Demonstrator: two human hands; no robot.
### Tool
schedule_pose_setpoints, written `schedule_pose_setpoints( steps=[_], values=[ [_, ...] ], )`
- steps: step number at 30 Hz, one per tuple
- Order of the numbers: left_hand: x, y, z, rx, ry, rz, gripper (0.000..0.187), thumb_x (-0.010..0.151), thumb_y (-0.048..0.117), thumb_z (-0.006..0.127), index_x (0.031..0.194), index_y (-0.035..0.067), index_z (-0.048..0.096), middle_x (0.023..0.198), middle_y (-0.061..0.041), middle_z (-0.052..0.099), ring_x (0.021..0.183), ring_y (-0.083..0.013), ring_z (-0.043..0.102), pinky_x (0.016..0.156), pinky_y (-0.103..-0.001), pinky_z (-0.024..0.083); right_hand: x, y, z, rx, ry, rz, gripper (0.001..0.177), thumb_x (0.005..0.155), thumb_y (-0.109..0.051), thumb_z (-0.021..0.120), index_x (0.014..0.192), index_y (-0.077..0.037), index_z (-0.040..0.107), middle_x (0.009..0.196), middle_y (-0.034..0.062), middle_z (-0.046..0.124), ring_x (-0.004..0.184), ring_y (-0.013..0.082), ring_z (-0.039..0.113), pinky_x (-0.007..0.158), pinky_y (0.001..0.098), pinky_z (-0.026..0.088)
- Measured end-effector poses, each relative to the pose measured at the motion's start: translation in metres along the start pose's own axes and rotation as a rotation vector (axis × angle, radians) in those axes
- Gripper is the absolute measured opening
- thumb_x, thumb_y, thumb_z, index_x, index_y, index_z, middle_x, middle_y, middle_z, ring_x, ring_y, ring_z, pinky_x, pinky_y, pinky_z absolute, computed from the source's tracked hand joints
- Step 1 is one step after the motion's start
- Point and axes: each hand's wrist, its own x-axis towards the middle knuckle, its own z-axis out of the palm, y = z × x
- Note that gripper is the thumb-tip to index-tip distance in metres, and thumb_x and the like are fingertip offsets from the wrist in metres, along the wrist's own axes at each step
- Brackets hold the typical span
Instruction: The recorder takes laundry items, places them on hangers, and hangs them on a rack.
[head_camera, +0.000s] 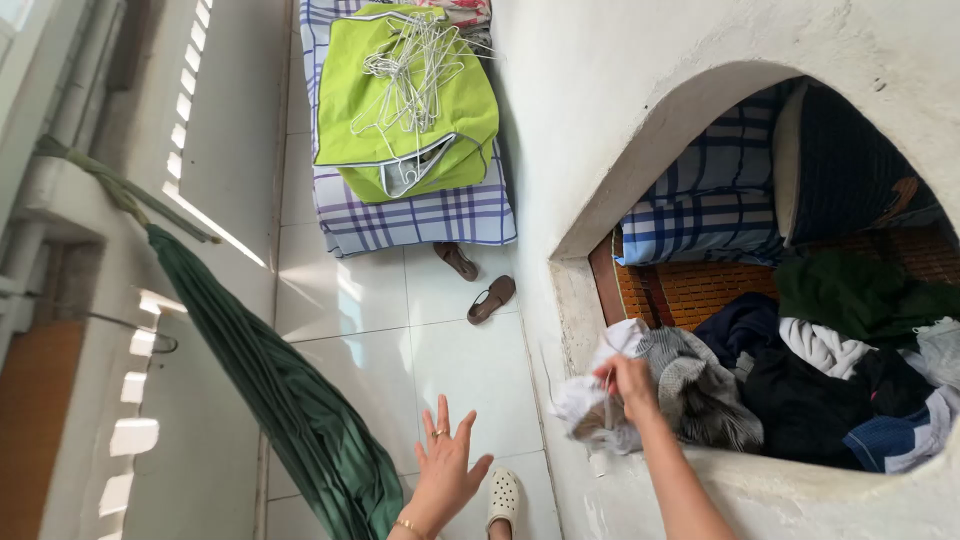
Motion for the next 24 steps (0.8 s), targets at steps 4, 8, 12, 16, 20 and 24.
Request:
schedule_pose_setpoints(
  steps=[4, 8, 12, 16, 20, 24],
  values=[
    [0.006, 0.008, -0.004, -0.059, 0.077, 0.046, 0.079, 0.09, 0.032, 0.076, 0.154, 0.015, 0.033, 0.167, -0.025, -0.005, 0.154, -0.0517, -0.005, 0.112, -0.075, 0.019, -0.076, -0.12, 0.002, 0.277, -0.094, -0.2, 0.027, 0.087, -0.015, 0.053, 0.07, -0.004, 0.071, 0.072, 0.0134, 0.071, 0.058, 0.0171, 0.059, 0.054, 0.0286, 0.047],
    [0.001, 0.057, -0.047, -0.205, 0.292, 0.319, 0.103, 0.08, 0.027, 0.083, 0.159, 0.01, 0.019, 0.165, -0.022, 0.012, 0.15, -0.0495, 0.013, 0.115, -0.061, 0.023, -0.132, -0.216, 0.004, 0.452, -0.276, -0.26, 0.032, 0.093, -0.014, 0.051, 0.067, -0.002, 0.065, 0.074, 0.011, 0.067, 0.061, 0.0151, 0.055, 0.058, 0.028, 0.047],
    [0.028, 0.074, -0.075, -0.115, 0.486, 0.45, 0.062, 0.093, 0.03, 0.074, 0.146, 0.015, 0.046, 0.148, -0.009, 0.054, 0.132, -0.0341, 0.058, 0.108, -0.045, 0.044, -0.161, -0.27, 0.013, 0.598, -0.514, -0.239, 0.041, 0.099, -0.02, 0.045, 0.064, -0.004, 0.061, 0.075, 0.0085, 0.063, 0.063, 0.0151, 0.053, 0.062, 0.0286, 0.048],
    [0.045, 0.08, -0.11, -0.015, 0.765, 0.628, 0.035, 0.094, 0.023, 0.08, 0.121, 0.015, 0.06, 0.136, -0.012, 0.058, 0.125, -0.0341, 0.057, 0.105, -0.046, 0.046, -0.158, -0.289, 0.025, 0.7, -0.687, -0.236, 0.04, 0.1, -0.018, 0.046, 0.065, -0.005, 0.059, 0.076, 0.0075, 0.061, 0.069, 0.0144, 0.057, 0.064, 0.0271, 0.05],
    [0.018, 0.107, -0.155, -0.057, 0.808, 0.728, 0.052, 0.077, 0.024, 0.08, 0.118, 0.002, 0.057, 0.117, -0.021, 0.063, 0.106, -0.0406, 0.06, 0.089, -0.049, 0.047, -0.149, -0.3, 0.042, 0.842, -0.85, -0.165, 0.037, 0.101, -0.019, 0.048, 0.069, -0.005, 0.061, 0.076, 0.0069, 0.061, 0.067, 0.0159, 0.057, 0.063, 0.0266, 0.053],
    [0.027, 0.097, -0.16, -0.061, 0.58, 0.428, 0.031, 0.092, 0.025, 0.073, 0.111, 0.004, 0.06, 0.097, -0.019, 0.072, 0.093, -0.0398, 0.067, 0.079, -0.049, 0.051, -0.134, -0.308, 0.057, 0.827, -0.64, -0.149, 0.028, 0.101, -0.014, 0.047, 0.08, -0.001, 0.062, 0.085, 0.0147, 0.065, 0.069, 0.0196, 0.062, 0.071, 0.0286, 0.059]
  ],
)
